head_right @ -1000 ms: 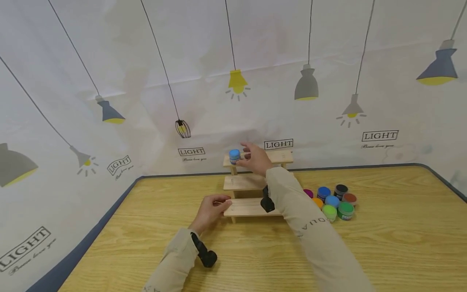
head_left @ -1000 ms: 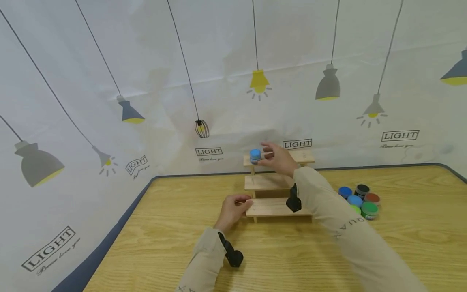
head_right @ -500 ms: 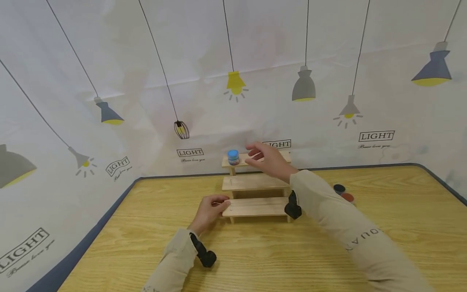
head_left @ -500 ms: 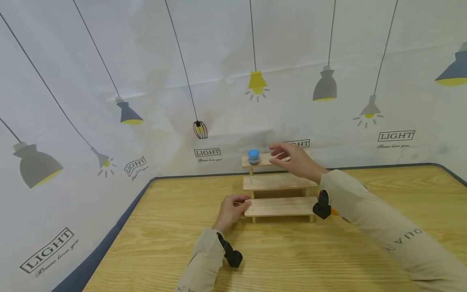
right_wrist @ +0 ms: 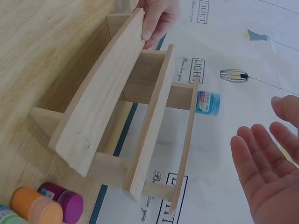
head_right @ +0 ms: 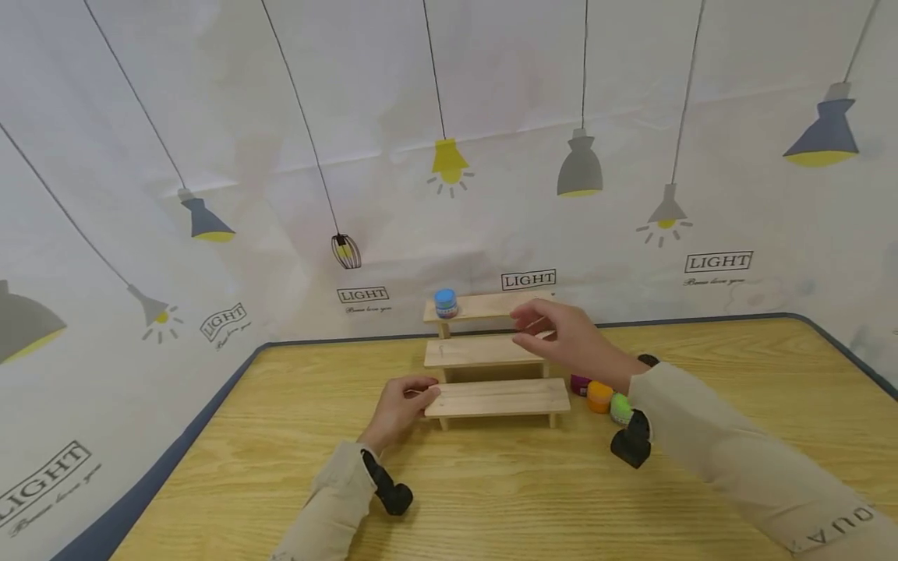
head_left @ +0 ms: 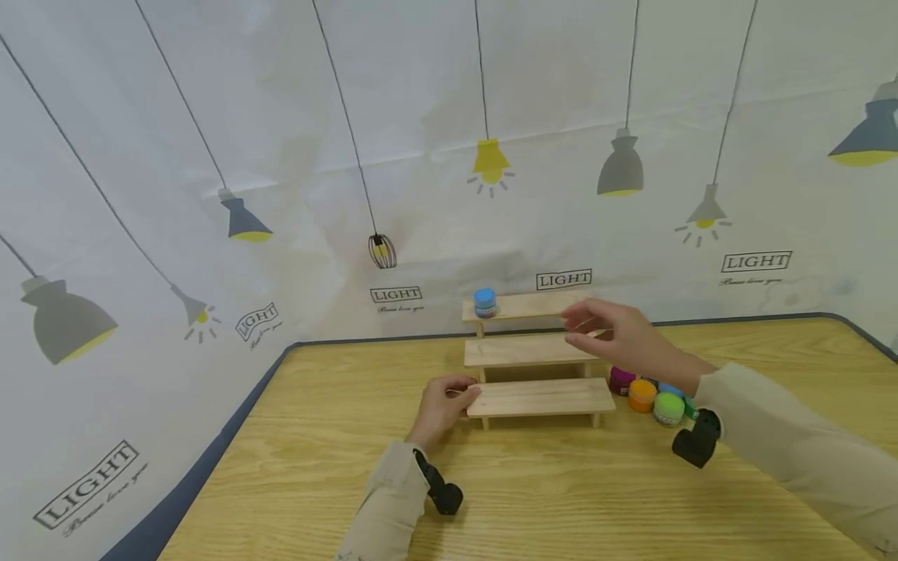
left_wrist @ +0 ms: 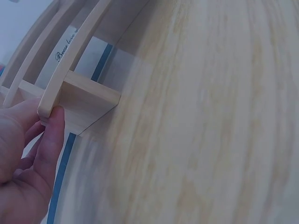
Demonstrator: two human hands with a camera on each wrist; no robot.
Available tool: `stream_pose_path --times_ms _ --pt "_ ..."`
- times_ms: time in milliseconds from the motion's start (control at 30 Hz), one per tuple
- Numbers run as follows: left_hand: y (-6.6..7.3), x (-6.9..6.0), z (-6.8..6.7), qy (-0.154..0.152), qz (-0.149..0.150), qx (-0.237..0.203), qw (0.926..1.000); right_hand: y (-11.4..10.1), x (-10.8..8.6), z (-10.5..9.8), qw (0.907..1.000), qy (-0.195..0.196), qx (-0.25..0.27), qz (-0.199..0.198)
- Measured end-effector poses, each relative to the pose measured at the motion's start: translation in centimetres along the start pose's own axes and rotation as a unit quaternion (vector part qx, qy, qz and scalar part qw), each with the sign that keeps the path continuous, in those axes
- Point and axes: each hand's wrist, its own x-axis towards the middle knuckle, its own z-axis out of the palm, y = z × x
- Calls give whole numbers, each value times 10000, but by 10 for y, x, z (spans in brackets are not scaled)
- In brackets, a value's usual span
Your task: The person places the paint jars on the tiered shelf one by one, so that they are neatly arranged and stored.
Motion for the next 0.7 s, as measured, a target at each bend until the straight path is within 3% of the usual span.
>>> stream_pose_path --times_ms 267,367,533,700 --pt "-1 1 0 14 -6 1 10000 10 -33 -28 9981 382 -300 390" --pt "0 0 0 14 17 -1 10000 19 -48 -38 9967 543 -378 472" --pt "-1 0 1 -57 -12 3 10000 36 -78 -54 9925 687 -178 997" --pt "-2 1 0 -73 -3 -100 9999 55 -98 -61 9868 956 -525 1197"
